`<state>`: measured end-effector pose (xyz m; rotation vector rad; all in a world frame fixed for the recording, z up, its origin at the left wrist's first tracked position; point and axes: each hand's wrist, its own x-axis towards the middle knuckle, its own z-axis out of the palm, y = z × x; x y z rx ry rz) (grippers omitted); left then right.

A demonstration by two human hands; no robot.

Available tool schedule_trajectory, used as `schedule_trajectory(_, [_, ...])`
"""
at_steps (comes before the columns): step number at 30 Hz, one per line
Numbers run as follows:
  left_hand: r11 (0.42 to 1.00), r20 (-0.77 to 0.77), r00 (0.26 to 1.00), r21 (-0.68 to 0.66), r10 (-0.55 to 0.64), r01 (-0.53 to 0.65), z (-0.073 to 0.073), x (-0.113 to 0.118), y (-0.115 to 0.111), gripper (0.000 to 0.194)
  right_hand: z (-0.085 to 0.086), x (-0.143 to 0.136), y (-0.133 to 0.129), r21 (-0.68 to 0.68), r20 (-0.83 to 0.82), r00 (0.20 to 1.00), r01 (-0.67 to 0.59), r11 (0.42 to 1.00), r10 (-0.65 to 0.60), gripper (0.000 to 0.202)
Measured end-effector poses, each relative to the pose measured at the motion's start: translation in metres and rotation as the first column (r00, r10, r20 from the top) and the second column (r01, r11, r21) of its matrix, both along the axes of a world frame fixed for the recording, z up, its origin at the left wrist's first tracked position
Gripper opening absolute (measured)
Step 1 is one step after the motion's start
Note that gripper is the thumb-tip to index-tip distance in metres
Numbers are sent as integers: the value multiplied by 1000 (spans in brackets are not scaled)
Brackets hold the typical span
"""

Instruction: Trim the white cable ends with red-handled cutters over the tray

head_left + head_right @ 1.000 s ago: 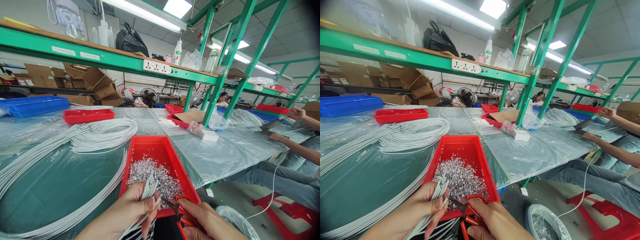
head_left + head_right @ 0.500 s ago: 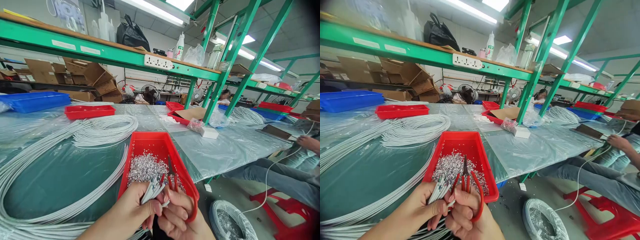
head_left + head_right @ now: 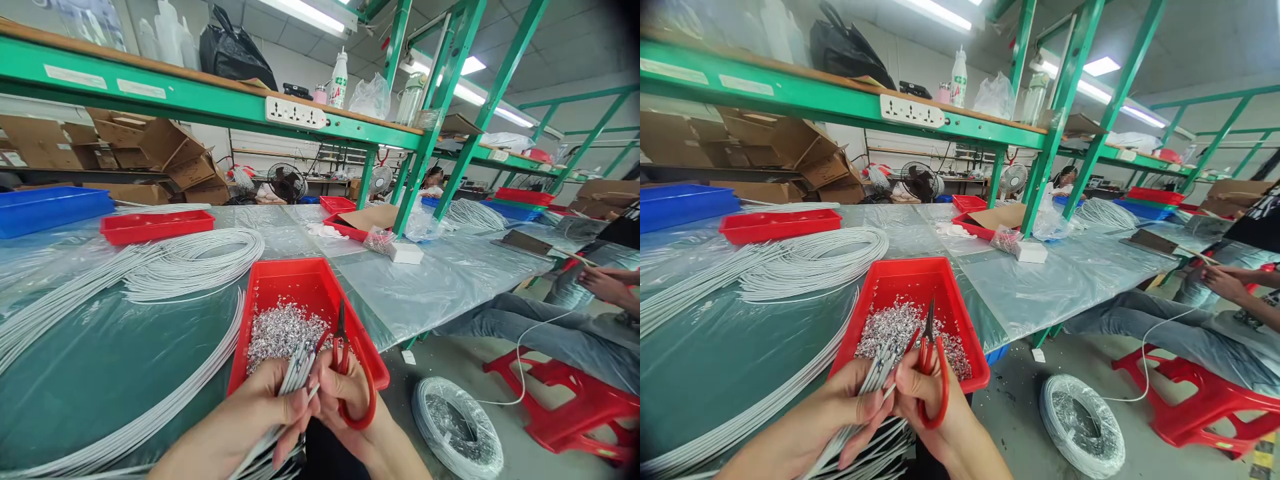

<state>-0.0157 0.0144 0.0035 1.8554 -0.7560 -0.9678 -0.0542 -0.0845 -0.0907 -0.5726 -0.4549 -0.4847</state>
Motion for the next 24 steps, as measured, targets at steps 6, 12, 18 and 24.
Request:
schedule_trajectory(6, [994, -162, 981, -7, 108, -111, -5, 3, 5, 43, 5, -3, -22, -72, -99, 891, 437, 896, -443, 25])
schedule_trajectory(12, [982, 164, 968, -58, 189, -182, -14, 2, 7, 40, -11, 7, -47, -284, -164, 805, 515, 809, -570, 27])
schedule_trajectory(18, [986, 284, 945, -66, 163, -150, -17, 13, 7, 42, -22, 35, -60, -564, -162, 702, 511, 649, -693, 36])
schedule_trajectory(24, [967, 425, 869, -102, 255, -234, 2, 8, -2, 57, -27, 7, -59, -581, 12, 850, 434, 689, -526, 39])
